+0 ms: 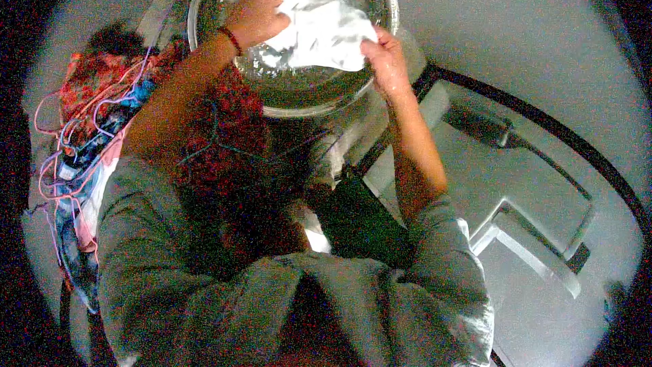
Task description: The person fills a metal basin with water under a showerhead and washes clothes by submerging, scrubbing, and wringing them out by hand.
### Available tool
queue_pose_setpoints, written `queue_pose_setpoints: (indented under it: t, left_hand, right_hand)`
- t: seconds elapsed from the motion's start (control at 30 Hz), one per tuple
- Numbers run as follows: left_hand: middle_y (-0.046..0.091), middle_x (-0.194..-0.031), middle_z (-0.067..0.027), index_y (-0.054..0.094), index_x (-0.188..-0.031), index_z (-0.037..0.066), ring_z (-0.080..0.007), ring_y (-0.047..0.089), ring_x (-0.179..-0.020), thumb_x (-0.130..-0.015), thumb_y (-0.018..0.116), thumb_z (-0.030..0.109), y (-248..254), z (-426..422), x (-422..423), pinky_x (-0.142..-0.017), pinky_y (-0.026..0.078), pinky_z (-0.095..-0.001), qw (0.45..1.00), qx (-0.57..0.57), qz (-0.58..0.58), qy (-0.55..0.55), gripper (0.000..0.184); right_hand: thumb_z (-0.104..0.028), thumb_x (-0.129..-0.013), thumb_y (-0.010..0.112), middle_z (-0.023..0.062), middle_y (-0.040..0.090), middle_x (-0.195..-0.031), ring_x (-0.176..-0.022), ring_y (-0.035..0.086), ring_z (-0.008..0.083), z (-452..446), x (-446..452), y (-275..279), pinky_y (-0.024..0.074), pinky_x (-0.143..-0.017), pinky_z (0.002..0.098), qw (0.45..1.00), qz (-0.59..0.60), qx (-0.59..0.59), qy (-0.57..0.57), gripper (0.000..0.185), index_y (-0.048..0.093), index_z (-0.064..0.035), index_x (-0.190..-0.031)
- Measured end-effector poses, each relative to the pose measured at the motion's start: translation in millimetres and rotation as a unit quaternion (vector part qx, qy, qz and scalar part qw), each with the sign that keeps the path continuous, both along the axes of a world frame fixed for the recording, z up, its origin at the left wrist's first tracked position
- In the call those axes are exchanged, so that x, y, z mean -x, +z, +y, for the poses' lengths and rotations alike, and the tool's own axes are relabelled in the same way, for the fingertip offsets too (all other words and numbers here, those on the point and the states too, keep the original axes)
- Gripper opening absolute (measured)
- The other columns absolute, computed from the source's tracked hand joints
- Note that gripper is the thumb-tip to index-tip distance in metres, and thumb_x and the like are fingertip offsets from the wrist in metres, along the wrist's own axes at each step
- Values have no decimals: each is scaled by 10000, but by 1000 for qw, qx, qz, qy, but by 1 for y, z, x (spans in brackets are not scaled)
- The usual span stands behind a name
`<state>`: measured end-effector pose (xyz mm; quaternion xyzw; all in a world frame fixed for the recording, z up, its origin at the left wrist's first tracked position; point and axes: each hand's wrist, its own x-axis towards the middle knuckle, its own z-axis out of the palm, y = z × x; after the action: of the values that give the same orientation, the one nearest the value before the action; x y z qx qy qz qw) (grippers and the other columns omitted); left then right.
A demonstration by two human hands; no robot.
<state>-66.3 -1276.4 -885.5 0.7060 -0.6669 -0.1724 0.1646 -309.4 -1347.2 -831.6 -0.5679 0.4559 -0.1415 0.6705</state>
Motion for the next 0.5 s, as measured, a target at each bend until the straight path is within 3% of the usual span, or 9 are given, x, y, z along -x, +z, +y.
queue_pose_setpoints:
  t: [0.07, 0.13, 0.17, 0.2, 0.27, 0.3, 0.33, 0.4, 0.5]
  left_hand:
    - [595, -754, -199, 624, -753, 11, -326, 565, -741, -716, 480, 380, -39, -7, -21, -728, 415, -401, 984, -75, 97, -132, 399]
    - [586, -723, -211, 624, -732, 22, -316, 578, -758, -743, 461, 419, -47, 0, -37, -749, 417, -401, 932, -28, 346, 104, 429]
    - [571, -847, -227, 617, -828, 43, -321, 554, -860, -730, 471, 473, -52, -6, -40, -802, 398, -409, 938, -73, 319, 115, 465]
    - [555, -970, -243, 611, -925, 63, -327, 530, -962, -717, 481, 528, -60, -12, -43, -856, 379, -418, 941, -119, 291, 123, 525]
    - [251, -1238, -257, 413, -1179, 118, -412, 301, -1140, -647, 512, 628, -67, -15, -13, -939, 270, -485, 945, -118, 187, 243, 744]
    - [60, -1363, -257, 286, -1308, 150, -465, 160, -1222, -605, 529, 680, -66, -17, 2, -979, 202, -526, 941, -159, 130, 267, 914]
    - [261, -1300, -272, 406, -1229, 101, -409, 317, -1173, -610, 557, 620, -71, -19, 21, -956, 274, -479, 954, -129, 89, 254, 821]
    - [499, -1093, -257, 553, -1052, 60, -358, 498, -1008, -623, 574, 525, -46, -29, 24, -871, 381, -423, 946, -180, 220, 158, 633]
    - [599, -844, -211, 618, -850, 23, -326, 586, -793, -656, 580, 398, -19, -27, 58, -739, 455, -393, 911, -53, 398, 92, 424]
  right_hand:
    - [-15, -710, 495, 72, 608, -908, -870, 542, 159, 2, 2, 6, 424, -763, 268, 992, 129, 17, -3, 246, 611, 8, -926]
    - [-53, -724, 507, 65, 607, -902, -828, 543, 160, -5, 22, -17, 413, -765, 266, 930, 319, 162, 88, 253, 601, 13, -950]
    - [-145, -751, 531, 97, 554, -1044, -934, 515, 190, -5, 12, -9, 409, -801, 299, 937, 311, 134, 82, 412, 493, -11, -1139]
    - [-145, -751, 531, 97, 554, -1044, -934, 515, 190, -2, 5, -12, 409, -801, 299, 938, 310, 132, 82, 412, 493, -11, -1139]
    - [-300, -783, 551, 131, 425, -1218, -1096, 425, 226, 5, -14, -23, 385, -868, 315, 989, 107, 31, -94, 644, 265, -57, -1307]
    - [-426, -805, 510, 154, 297, -1317, -1204, 309, 257, 11, -31, -12, 343, -928, 385, 991, 83, -80, -73, 764, 85, -105, -1352]
    - [-426, -805, 510, 154, 297, -1317, -1204, 309, 257, 13, -33, -16, 343, -928, 385, 991, 83, -77, -71, 764, 85, -105, -1352]
    - [-583, -801, 381, 133, 286, -1341, -1210, 303, 294, 18, -32, -29, 300, -919, 529, 958, 8, -276, -78, 730, 181, -130, -1338]
    - [-651, -780, 307, 106, 279, -1351, -1219, 298, 282, 17, -24, -31, 289, -929, 526, 908, -89, -392, -121, 742, 260, -138, -1315]
